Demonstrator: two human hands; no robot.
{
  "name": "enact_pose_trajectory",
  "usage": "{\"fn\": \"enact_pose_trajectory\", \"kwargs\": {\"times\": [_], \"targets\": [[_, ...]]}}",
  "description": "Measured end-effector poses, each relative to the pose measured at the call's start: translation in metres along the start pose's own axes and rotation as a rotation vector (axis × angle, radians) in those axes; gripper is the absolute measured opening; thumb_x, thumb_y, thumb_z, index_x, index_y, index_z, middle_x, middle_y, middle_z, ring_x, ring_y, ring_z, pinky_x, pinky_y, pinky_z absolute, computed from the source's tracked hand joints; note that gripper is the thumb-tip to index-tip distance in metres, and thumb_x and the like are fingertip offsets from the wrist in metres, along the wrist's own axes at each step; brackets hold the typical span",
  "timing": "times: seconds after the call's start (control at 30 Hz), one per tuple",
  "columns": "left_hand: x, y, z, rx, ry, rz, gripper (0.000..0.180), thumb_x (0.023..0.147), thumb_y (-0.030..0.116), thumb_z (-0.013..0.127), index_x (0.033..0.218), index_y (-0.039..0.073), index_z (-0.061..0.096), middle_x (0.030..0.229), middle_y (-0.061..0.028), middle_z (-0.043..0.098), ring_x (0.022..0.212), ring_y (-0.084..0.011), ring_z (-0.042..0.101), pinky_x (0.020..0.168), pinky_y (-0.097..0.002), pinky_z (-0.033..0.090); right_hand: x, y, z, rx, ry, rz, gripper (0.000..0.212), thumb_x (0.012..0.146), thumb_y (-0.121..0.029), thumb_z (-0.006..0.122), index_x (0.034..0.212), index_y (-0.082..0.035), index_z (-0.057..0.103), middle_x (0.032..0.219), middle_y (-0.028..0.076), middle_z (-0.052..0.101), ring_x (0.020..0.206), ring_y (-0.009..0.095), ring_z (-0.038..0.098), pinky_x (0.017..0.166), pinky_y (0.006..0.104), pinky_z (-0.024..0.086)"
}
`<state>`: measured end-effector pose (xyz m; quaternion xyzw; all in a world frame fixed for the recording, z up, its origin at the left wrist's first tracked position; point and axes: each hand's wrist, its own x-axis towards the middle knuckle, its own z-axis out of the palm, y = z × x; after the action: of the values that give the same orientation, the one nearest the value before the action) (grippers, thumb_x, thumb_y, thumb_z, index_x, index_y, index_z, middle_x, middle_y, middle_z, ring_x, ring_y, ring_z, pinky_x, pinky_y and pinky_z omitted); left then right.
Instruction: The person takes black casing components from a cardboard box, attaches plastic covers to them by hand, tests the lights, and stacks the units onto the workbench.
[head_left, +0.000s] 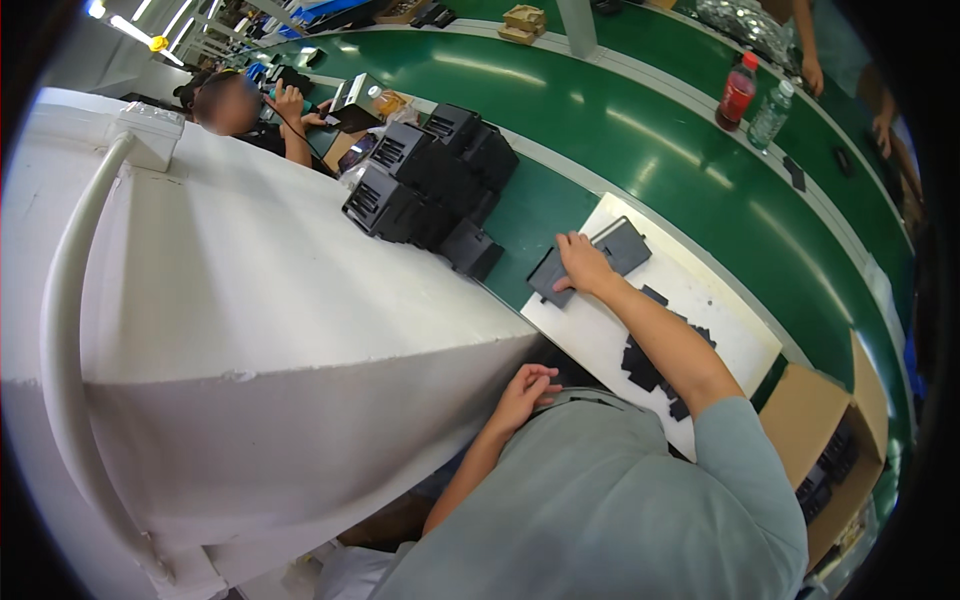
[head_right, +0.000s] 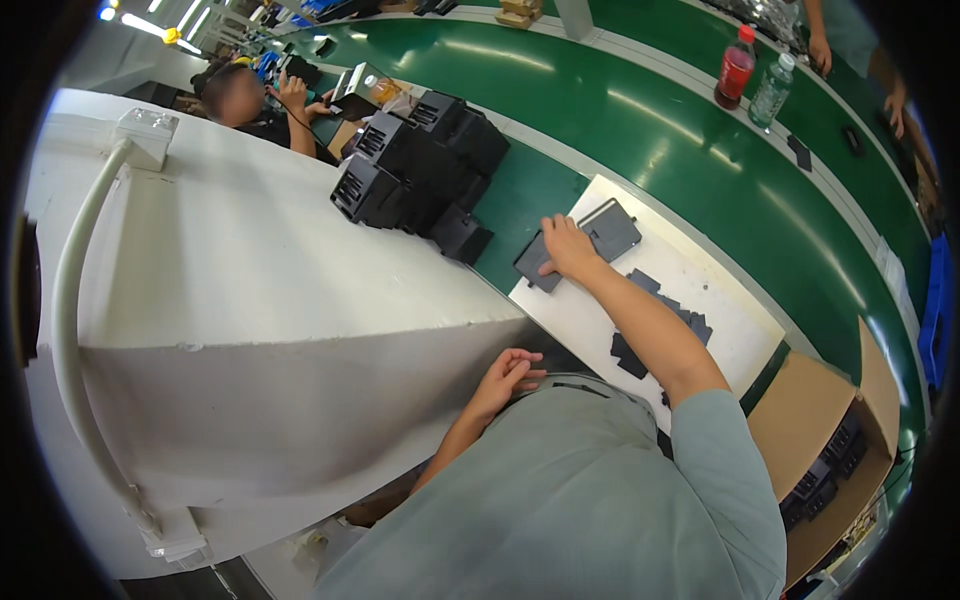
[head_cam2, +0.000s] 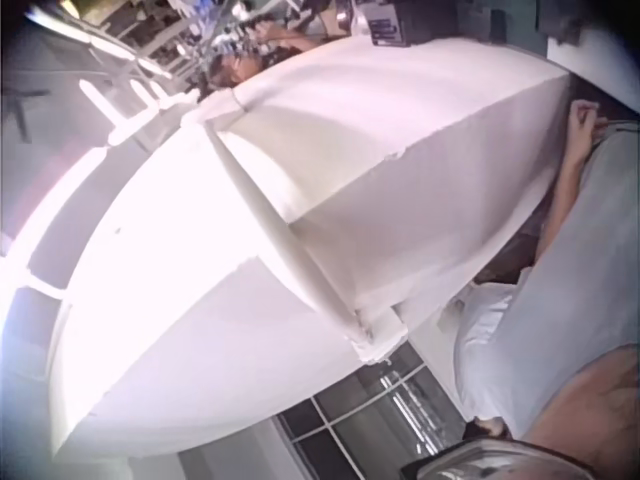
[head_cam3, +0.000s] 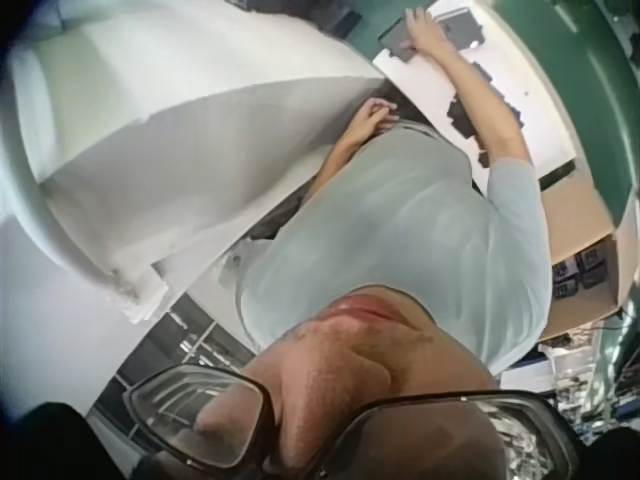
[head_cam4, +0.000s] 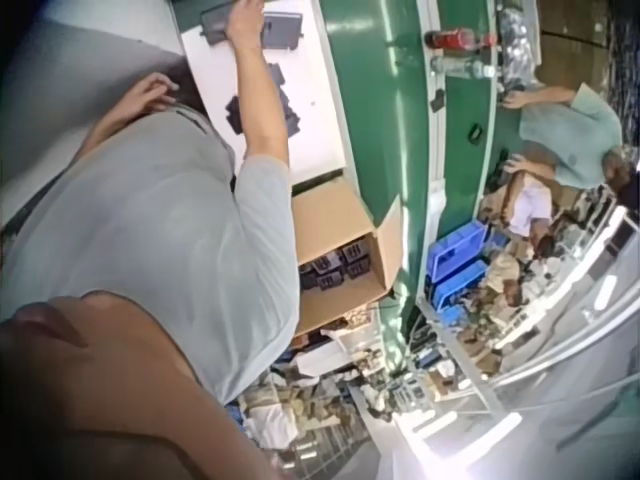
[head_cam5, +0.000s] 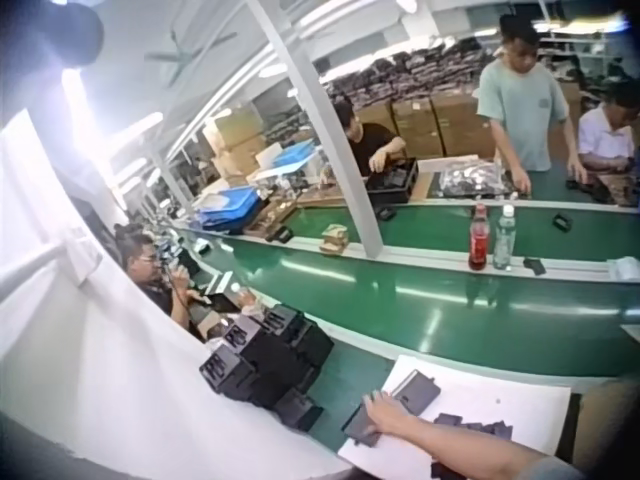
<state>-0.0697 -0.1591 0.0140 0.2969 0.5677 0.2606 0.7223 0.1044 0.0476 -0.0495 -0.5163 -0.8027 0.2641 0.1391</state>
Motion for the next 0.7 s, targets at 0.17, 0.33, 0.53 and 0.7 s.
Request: {"fn": "enact_pose_trajectory", "kwargs": {"times": [0.17, 0.33, 0.53, 0.7], "targets": [[-0.01, -0.006, -0.015, -0.033, 0.047, -0.012, 0.021, 0.095, 0.019, 0.047, 0.111, 0.006, 0.046, 0.121, -0.0077, 0.053, 0.1, -0.0185, 0.058, 0.08, -0.0294, 0.048, 0.068, -0.068, 0.002, -0.167, 0.143, -0.477, 0.089, 0.051, -0.026, 0.085, 0.125, -0.003, 0.042, 0.131, 0.014, 0.043, 0.126, 0.032, 0.035, 0.1, 0.0403, 0.035], [-0.017, -0.003, -0.015, -0.002, 0.062, -0.023, 0.023, 0.097, 0.02, 0.042, 0.114, 0.006, 0.046, 0.124, -0.01, 0.05, 0.106, -0.0211, 0.056, 0.085, -0.0319, 0.047, 0.11, -0.111, 0.037, -0.486, 0.012, -0.552, 0.059, 0.075, -0.02, 0.066, 0.127, -0.007, 0.043, 0.137, 0.009, 0.039, 0.133, 0.025, 0.028, 0.105, 0.0446, 0.027], [-0.013, 0.0, -0.014, 0.015, 0.008, 0.0, 0.024, 0.097, 0.02, 0.041, 0.116, 0.006, 0.044, 0.127, -0.0107, 0.048, 0.108, -0.0221, 0.055, 0.087, -0.0332, 0.046, 0.095, -0.096, 0.022, -0.338, 0.062, -0.513, 0.046, 0.077, -0.012, 0.058, 0.122, -0.007, 0.047, 0.132, 0.007, 0.045, 0.128, 0.022, 0.035, 0.107, 0.0473, 0.024], [-0.003, 0.029, 0.003, -0.038, -0.068, 0.211, 0.037, 0.097, 0.017, 0.037, 0.132, 0.008, 0.029, 0.135, -0.012, 0.037, 0.116, -0.0249, 0.049, 0.089, -0.0329, 0.044, -0.003, -0.085, -0.055, -0.059, 0.434, -0.534, 0.05, 0.068, -0.006, 0.063, 0.116, -0.007, 0.048, 0.128, 0.007, 0.048, 0.124, 0.022, 0.041, 0.106, 0.0484, 0.025]]}}
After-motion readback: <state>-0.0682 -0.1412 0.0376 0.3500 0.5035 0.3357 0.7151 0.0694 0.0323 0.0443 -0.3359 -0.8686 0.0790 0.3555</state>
